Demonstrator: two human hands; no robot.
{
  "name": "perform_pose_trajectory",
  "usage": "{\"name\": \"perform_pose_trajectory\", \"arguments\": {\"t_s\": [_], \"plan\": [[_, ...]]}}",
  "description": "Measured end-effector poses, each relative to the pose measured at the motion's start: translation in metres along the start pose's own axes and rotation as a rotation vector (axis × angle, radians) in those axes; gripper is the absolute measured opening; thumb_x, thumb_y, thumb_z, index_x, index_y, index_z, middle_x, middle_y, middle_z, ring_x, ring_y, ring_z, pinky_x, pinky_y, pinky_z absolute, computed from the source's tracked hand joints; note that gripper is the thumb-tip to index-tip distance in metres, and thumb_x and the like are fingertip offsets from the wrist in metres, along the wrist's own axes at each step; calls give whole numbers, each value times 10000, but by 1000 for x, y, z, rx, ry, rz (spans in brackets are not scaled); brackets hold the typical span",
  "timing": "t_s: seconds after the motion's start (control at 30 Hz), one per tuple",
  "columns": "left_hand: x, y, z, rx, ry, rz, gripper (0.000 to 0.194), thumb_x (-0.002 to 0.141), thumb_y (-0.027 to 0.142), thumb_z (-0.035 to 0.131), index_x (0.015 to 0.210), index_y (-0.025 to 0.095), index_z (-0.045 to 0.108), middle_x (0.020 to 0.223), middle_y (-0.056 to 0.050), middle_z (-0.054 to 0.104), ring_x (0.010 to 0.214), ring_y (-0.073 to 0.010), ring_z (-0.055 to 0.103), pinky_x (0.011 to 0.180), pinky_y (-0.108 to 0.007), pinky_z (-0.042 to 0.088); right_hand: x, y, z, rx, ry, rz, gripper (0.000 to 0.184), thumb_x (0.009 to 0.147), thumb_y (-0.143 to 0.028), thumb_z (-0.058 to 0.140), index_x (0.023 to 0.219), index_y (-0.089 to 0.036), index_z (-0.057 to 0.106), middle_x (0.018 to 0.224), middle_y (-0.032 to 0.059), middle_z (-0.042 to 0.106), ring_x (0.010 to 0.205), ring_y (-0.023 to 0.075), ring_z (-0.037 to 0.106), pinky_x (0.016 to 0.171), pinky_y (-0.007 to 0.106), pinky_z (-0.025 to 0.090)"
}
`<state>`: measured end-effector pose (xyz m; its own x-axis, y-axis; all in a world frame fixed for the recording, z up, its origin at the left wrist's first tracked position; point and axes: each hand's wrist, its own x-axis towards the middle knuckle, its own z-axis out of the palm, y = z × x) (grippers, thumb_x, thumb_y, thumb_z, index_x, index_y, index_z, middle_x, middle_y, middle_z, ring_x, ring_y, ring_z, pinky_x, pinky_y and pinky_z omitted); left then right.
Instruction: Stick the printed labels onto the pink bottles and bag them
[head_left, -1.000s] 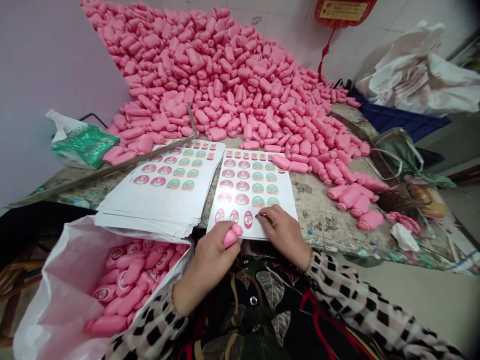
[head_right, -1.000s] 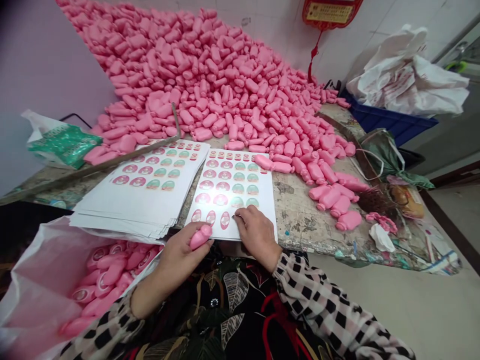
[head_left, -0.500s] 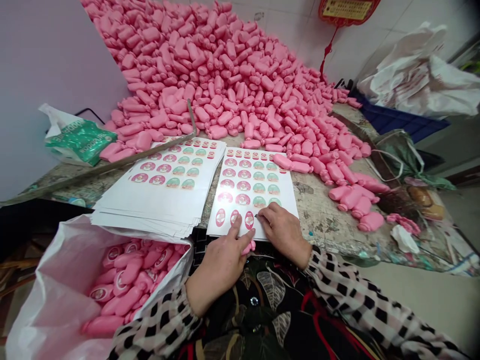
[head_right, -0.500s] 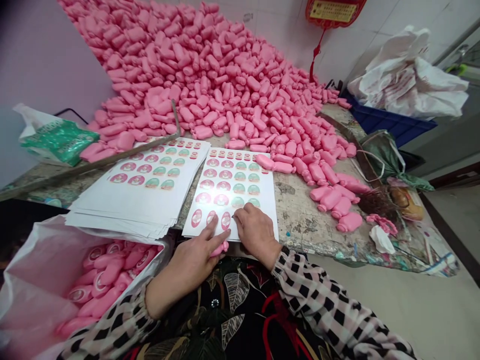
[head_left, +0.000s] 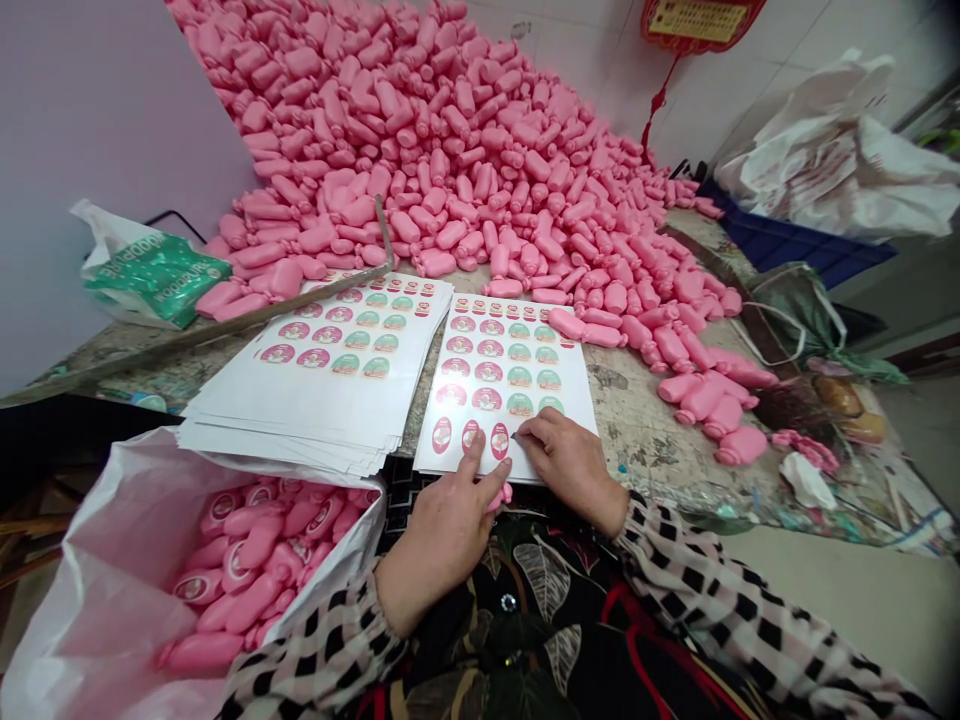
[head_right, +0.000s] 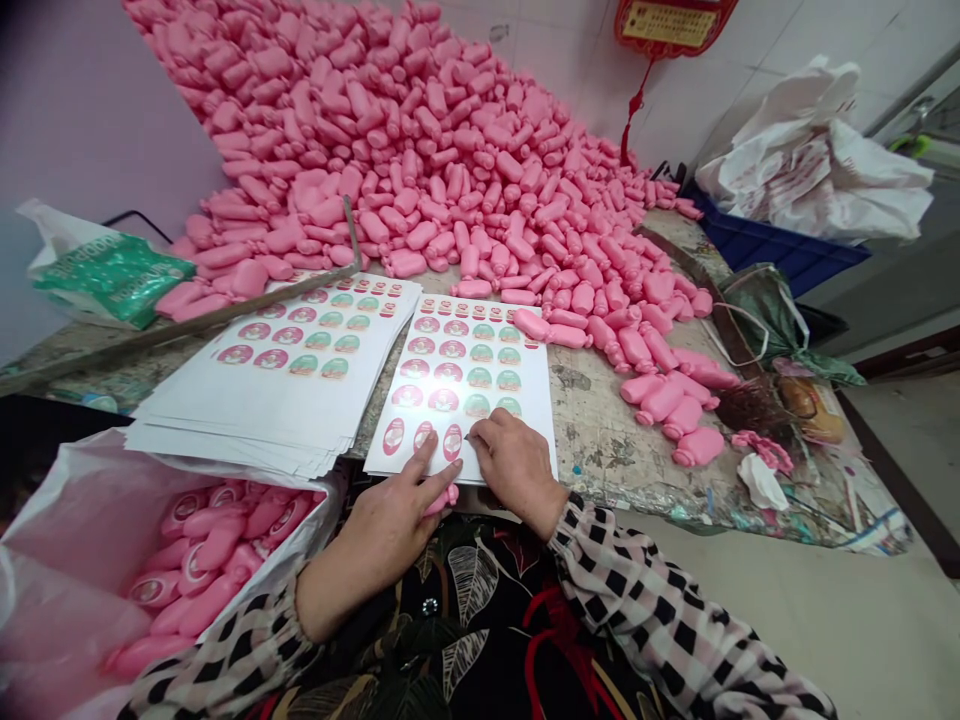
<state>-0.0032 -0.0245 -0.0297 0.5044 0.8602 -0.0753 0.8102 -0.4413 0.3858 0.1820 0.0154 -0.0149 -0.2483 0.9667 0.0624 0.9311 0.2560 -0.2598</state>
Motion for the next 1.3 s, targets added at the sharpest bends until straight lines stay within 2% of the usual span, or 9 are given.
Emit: {"name": "perform_pose_trajectory", "arguments": {"t_s": [0.23,0.47,0.7,0.87,1.0,1.13,1.2,1.3], "plan": [[2,2,1,52,-3,8,525,865,218,486,1370,323,390,1522,-167,151,1039,-277,601,812,-408,495,-3,1,4,114,8,5,181,904,-291,481,862,-238,648,841,1,595,791,132,568,643,237,358],[4,6,2,89,-24,23,506,885,233,446,1383,280,365,1504,-239,136,1007,-286,612,782,-395,491,-8,-7,16,300,95,152,156,885,-268,490,828,-222,627,836,7,610,787,138,572,695,242,387],[2,7,2,122,-15,27,553,891,218,416,1423,288,284,1504,-236,139,997,-283,612,787,-398,482,-1,-11,6,209,-6,174,187,883,-380,492,853,-228,597,847,8,616,769,146,560,631,250,338],[2,9,1,165,-26,1,573,891,231,421,1432,326,256,1511,-209,153,957,-279,623,748,-395,489,7,-12,0,185,-74,208,188,834,-398,555,770,-226,595,782,-13,623,703,135,539,571,246,289],[1,9,0,178,-32,-5,567,895,239,414,1430,338,255,1507,-210,167,877,-262,644,705,-391,498,10,-18,-9,189,-5,209,183,821,-393,565,752,-230,610,777,-12,623,681,131,535,568,247,288],[0,9,0,182,-22,-4,497,911,275,396,1396,355,324,1507,-198,180,841,-243,653,691,-386,504,13,-18,-26,213,130,208,186,813,-398,572,748,-231,621,782,-13,629,687,131,536,586,249,302],[0,9,0,182,-19,-9,484,915,283,394,1388,365,336,1514,-186,167,838,-233,654,690,-380,506,13,-12,-28,300,154,219,203,797,-415,588,732,-226,626,772,-12,629,675,130,529,594,252,315],[1,8,0,158,-23,-10,519,902,268,430,1398,369,318,1520,-181,151,860,-233,652,702,-380,509,8,-1,-15,647,113,257,241,748,-439,638,699,-204,608,688,-17,601,627,125,500,589,250,344]]}}
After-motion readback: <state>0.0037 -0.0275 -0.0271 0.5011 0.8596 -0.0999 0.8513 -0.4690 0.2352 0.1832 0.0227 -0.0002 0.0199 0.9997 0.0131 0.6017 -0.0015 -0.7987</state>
